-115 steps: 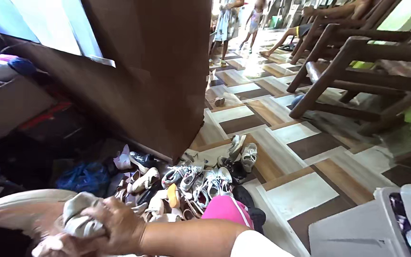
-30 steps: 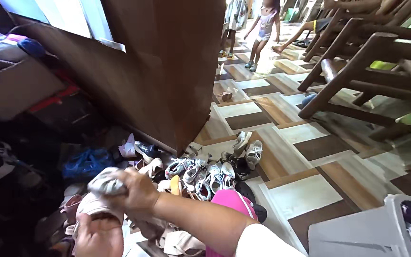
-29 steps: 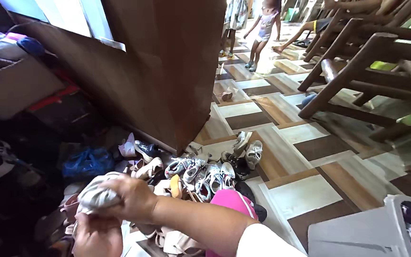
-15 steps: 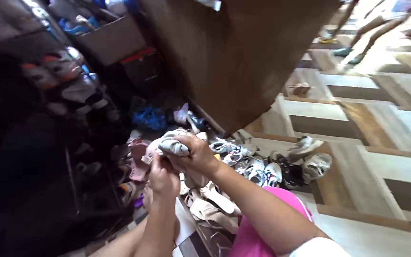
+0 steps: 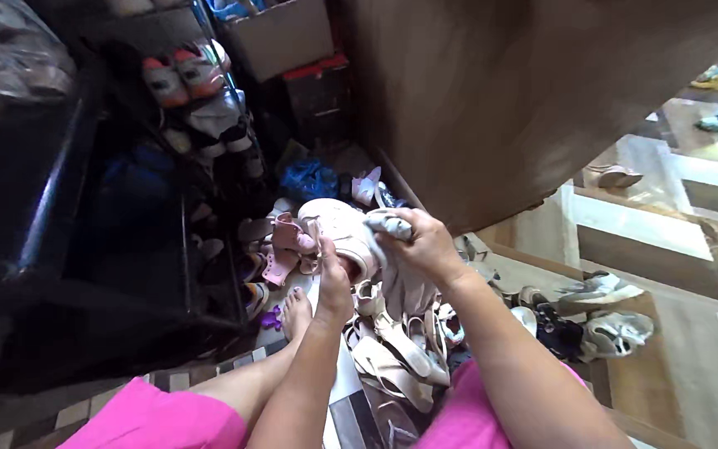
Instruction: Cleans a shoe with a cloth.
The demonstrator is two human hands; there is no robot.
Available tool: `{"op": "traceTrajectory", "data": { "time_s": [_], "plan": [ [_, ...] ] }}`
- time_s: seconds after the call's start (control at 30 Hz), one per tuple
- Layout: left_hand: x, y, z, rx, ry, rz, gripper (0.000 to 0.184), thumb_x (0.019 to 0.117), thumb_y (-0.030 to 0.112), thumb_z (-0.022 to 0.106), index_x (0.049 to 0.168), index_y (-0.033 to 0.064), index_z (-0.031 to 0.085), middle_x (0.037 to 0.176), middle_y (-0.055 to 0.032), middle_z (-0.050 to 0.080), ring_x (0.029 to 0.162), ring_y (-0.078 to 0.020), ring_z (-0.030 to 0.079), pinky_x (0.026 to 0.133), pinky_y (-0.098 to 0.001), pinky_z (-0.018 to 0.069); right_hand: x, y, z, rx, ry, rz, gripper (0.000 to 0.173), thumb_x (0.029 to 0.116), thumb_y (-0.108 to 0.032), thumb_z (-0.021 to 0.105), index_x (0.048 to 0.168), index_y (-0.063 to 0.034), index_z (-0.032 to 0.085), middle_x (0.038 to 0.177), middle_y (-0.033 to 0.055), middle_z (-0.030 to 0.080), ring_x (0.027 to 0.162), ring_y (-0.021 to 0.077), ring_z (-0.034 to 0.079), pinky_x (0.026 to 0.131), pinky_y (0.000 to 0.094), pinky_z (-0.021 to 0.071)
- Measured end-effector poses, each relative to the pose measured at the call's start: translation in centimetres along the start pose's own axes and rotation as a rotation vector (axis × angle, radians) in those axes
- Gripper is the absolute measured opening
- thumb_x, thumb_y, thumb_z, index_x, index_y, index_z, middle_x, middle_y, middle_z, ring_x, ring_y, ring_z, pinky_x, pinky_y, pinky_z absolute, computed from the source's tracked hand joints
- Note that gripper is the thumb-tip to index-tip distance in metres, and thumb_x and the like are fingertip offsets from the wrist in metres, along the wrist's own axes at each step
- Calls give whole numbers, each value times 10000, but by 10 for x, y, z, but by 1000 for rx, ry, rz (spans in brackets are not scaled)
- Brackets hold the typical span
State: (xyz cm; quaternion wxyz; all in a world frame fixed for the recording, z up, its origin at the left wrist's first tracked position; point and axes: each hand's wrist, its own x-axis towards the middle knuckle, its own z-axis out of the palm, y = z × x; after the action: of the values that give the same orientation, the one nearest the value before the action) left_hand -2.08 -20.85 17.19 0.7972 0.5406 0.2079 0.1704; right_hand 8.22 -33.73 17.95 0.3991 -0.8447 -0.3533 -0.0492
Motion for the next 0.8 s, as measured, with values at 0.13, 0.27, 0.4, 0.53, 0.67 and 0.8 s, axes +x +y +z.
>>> {"op": "traceTrajectory", "data": {
  "time_s": [0.13, 0.27, 0.4, 0.53, 0.67, 0.8],
  "plan": [
    [3, -1, -4, 49, 0, 72, 743, 1064, 535, 0, 1408, 63, 459, 1123, -57, 658, 1042, -86, 633, 927, -306, 531, -3, -14, -2, -21, 24, -7, 435, 880, -279, 800, 1236, -43, 716, 1040, 207, 697, 940, 365, 688, 801, 584, 550],
    [6, 7, -15, 33, 10, 134, 764, 1052, 536, -47, 1372, 67, 464, 1116, -24, 651, 1049, -61, 630, 945, -315, 539, -4, -7, 1, 50, -46, -107, 446, 869, -303, 797, 1219, -36, 727, 1072, 184, 719, 986, 326, 704, 848, 553, 564],
    [8, 10, -11, -19, 51, 119, 796, 1055, 565, -20, 1414, 55, 474, 1254, -70, 648, 1196, -134, 603, 1047, -380, 497, 2, 12, -4, 57, 80, -38, 459, 897, -329, 768, 1239, -27, 711, 1128, 194, 721, 1062, 321, 697, 940, 539, 545],
    [12, 15, -8, -256, 81, -10, 783, 1055, 596, 20, 1309, 80, 551, 1166, -76, 680, 1107, -181, 647, 971, -426, 537, -3, -7, 6, 1, 170, -218, 427, 872, -299, 802, 1195, -30, 725, 1004, 185, 691, 925, 310, 688, 801, 473, 578],
    [18, 14, -15, -398, 60, -94, 707, 1062, 576, 65, 1267, 99, 544, 1153, -87, 666, 1114, -221, 644, 979, -468, 530, -2, 11, -13, -55, 142, -105, 474, 886, -289, 786, 1253, -1, 704, 1099, 256, 695, 1026, 374, 686, 912, 523, 552],
    [34, 6, -32, -53, 80, -87, 386, 1092, 311, 298, 1173, 77, 594, 981, -52, 695, 923, -162, 690, 836, -401, 589, -3, 36, -81, -84, 445, -87, 528, 959, -360, 721, 1273, 56, 638, 1217, 206, 669, 1159, 222, 643, 1048, 366, 504]
  ]
}}
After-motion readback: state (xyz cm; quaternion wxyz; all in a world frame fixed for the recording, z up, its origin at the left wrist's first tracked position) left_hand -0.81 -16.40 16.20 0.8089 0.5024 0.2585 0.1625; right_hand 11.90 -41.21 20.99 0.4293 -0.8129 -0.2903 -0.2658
